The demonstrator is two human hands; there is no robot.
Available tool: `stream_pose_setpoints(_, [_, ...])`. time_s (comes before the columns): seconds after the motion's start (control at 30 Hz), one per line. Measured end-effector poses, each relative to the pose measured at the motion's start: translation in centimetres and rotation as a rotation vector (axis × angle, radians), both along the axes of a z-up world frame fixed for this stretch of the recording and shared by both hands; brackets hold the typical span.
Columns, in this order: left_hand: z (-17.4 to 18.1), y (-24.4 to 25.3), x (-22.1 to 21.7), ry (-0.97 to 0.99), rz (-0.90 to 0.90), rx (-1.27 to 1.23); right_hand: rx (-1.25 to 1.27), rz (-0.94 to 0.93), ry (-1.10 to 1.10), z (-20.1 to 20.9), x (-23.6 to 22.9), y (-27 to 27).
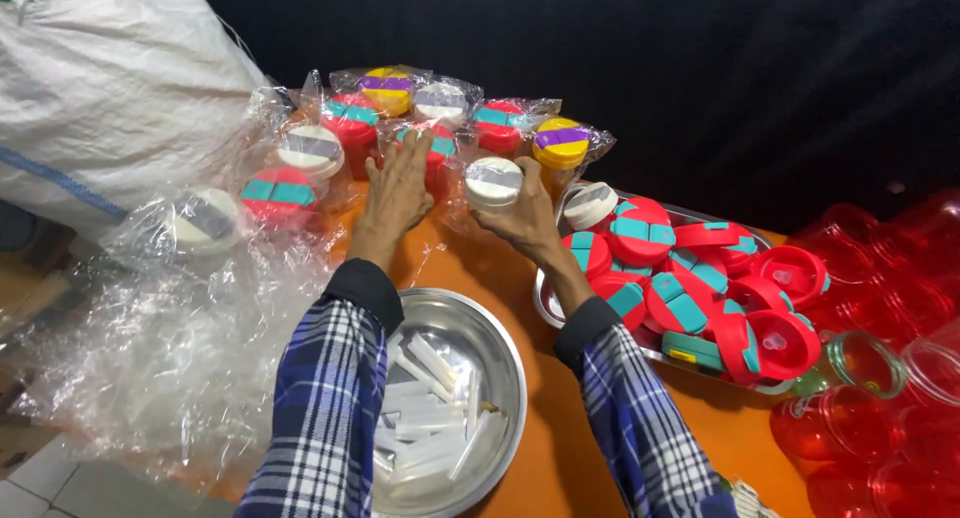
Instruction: Cleaning small plastic jars with a cloth, inserting straws, and attaching lids for packaging.
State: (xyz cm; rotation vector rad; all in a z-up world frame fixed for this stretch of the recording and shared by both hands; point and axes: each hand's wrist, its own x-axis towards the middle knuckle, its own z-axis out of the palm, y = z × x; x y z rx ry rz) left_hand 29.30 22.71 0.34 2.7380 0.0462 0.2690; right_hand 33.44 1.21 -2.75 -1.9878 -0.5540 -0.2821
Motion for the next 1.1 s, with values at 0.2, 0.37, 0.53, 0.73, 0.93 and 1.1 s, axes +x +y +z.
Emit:
stream_pose_setpoints(0.2, [-1.3, -1.1, 1.2, 0.018, 0.043, 0.140, -0.028, -0.009, 0.068, -1.2, 2.4, 1.4])
stream_pose_setpoints(0.37, [-2.0, -1.6, 1.6, 0.014, 0.076, 0.183, -0.058, 0.029, -0.059, -2.0, 3.7, 1.5])
stream_pose_setpoints(0.53, [-1.9, -2.0, 0.9, -0.023, 0.075, 0.188, -0.230, -0.032, -0.191, -2.7, 3.8, 0.8])
stream_pose_setpoints(0.73, [-3.0, -1.5, 1.7, -0.023, 0.069, 0.202, -0.482, -0.168, -0.466, -4.1, 4.9, 0.6])
stream_pose_setpoints(0.93, [-3.5, -1.6, 2.6, -0.014, 0.076, 0.281, -0.525, -0.131, -0.262, -2.1, 4.5, 0.6])
stream_pose_setpoints(1.1, [-2.9, -2.0, 2.1, 0.027, 0.088, 0.284, -0.556, -0.138, -0.146, -1.4, 4.0, 0.8])
